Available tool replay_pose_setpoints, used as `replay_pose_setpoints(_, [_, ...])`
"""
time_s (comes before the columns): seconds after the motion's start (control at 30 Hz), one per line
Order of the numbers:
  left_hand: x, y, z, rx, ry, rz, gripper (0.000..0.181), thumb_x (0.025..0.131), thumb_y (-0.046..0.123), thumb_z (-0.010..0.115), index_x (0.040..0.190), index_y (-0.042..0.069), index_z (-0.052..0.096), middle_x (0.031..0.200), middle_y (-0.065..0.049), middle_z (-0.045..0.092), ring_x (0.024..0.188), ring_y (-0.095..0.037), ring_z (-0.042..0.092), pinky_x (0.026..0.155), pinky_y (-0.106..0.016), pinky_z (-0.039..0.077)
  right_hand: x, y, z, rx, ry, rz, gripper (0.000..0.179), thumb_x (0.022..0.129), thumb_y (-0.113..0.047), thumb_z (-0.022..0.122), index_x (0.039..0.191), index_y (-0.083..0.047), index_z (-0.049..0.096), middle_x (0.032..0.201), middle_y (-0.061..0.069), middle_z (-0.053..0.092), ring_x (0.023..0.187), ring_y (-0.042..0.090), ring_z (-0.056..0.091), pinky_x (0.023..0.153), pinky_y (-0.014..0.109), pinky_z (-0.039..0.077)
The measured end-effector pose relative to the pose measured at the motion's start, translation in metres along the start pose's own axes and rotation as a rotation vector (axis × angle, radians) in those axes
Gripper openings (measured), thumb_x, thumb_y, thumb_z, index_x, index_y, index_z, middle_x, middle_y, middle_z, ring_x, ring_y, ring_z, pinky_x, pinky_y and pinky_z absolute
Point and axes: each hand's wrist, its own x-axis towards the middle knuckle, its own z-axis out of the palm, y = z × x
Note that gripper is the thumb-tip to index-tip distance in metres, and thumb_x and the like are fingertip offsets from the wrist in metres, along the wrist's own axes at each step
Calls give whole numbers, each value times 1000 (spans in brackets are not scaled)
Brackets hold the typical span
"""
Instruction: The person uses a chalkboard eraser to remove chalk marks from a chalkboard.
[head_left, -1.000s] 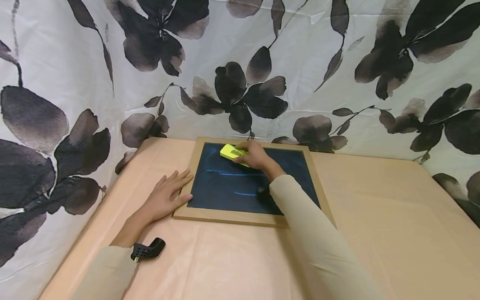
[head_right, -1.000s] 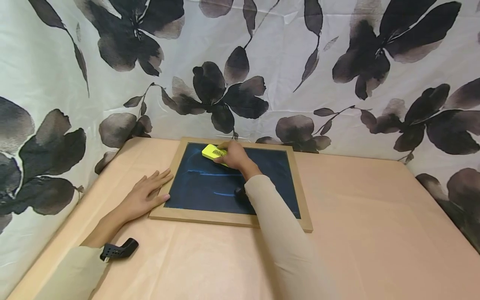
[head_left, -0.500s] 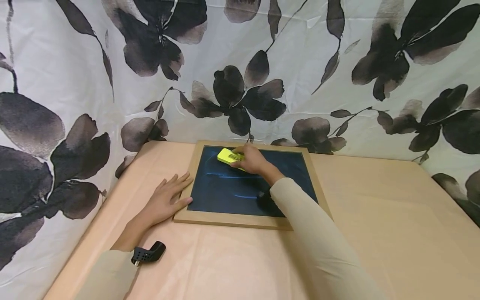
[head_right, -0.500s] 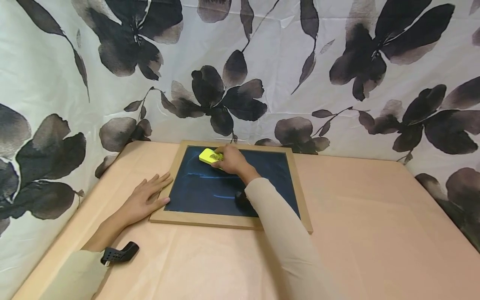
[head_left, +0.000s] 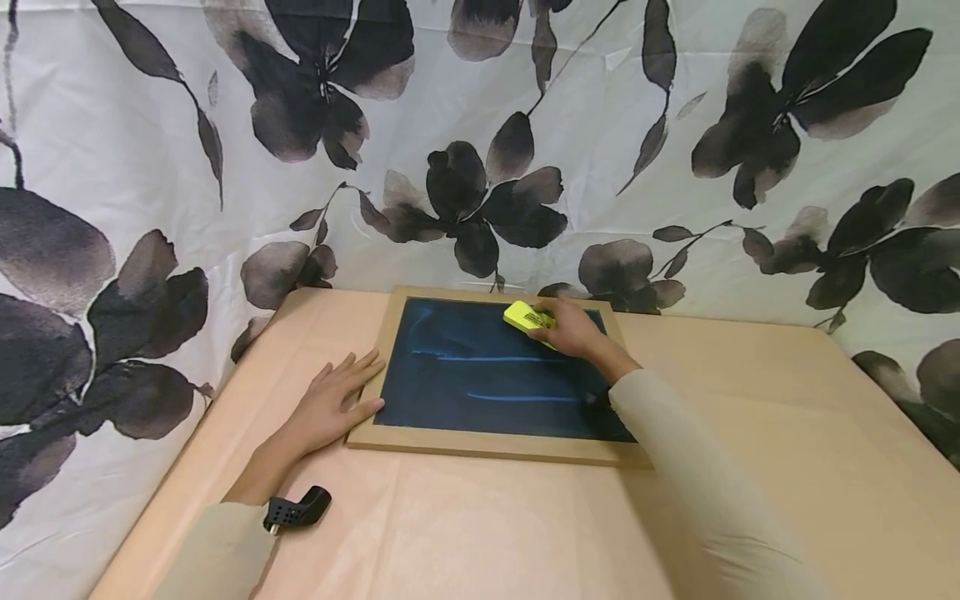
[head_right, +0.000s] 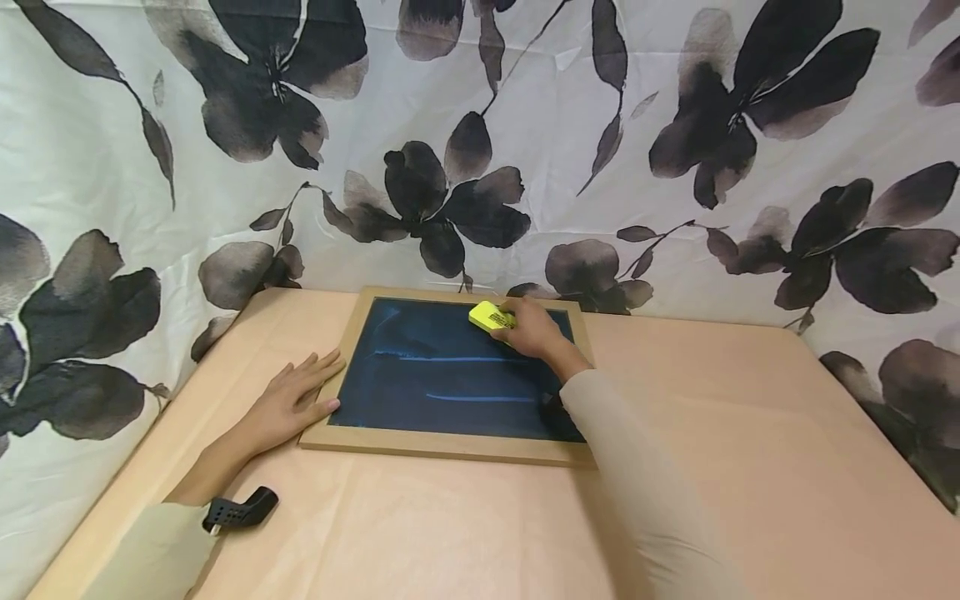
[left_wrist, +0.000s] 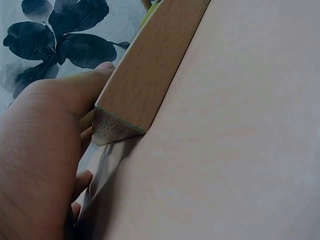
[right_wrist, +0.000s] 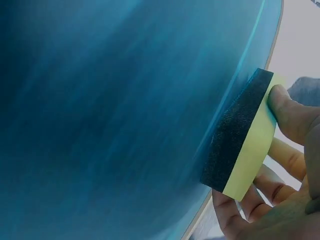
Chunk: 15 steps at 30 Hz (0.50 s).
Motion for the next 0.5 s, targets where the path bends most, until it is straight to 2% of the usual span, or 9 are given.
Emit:
replay_pose_setpoints(0.27, [-1, -2, 2, 2, -1, -9, 65, 92, 41, 61, 146, 10, 42, 154, -9, 31, 140, -42, 21, 109, -64, 8, -17, 27, -14, -81, -1, -14, 58, 90, -24, 68, 134, 7, 47, 122, 24, 54, 107, 36, 49, 93, 51, 41])
replay_pose_setpoints(0.5, [-1, -1, 1, 5, -3, -10, 65, 92, 41, 60, 146, 10, 42, 153, -10, 31, 139, -42, 21, 109, -63, 8, -34, 46, -35, -47, 37, -21, 57, 91, -23, 67, 136, 7, 48, 116, 24, 57, 103, 37, 48, 83, 50, 42])
